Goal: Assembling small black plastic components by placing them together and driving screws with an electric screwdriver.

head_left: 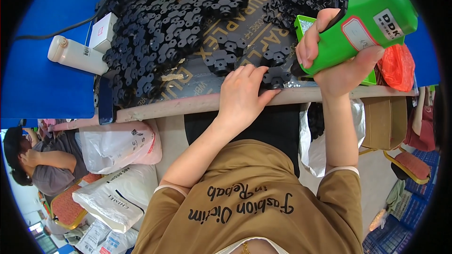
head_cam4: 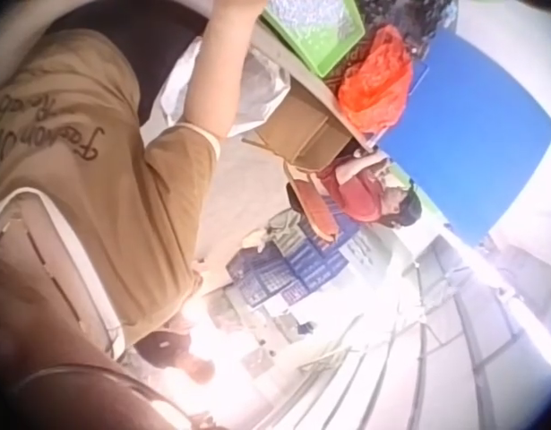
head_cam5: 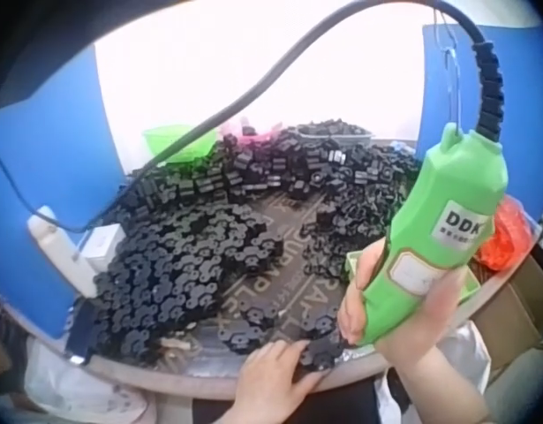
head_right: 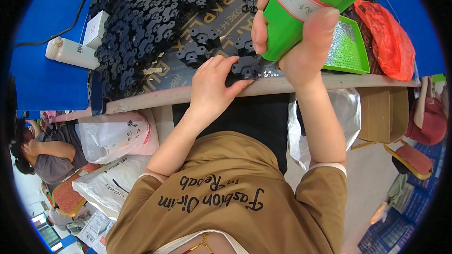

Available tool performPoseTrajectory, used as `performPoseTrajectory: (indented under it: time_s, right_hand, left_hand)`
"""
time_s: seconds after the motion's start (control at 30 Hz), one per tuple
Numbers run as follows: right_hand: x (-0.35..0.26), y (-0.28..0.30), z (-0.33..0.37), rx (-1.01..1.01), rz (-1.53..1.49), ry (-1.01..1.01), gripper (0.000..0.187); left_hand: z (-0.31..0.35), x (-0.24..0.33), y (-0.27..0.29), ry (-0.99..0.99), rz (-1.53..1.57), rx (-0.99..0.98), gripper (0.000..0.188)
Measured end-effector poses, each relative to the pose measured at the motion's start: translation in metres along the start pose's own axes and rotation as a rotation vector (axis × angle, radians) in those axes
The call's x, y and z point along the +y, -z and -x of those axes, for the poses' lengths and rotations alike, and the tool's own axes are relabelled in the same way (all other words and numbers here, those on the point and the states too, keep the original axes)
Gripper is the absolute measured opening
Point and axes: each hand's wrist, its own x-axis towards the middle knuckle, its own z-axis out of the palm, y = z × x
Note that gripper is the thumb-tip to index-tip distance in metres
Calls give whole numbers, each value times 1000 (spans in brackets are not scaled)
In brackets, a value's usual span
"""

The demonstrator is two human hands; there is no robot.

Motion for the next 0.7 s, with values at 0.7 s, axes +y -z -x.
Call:
performPoseTrajectory:
  time_s: [0.7]
  right_hand:
    - [-61, 33, -13, -103, -199, 318, 111]
  left_hand:
    - [-77, 5, 49, -90, -43, 88, 42]
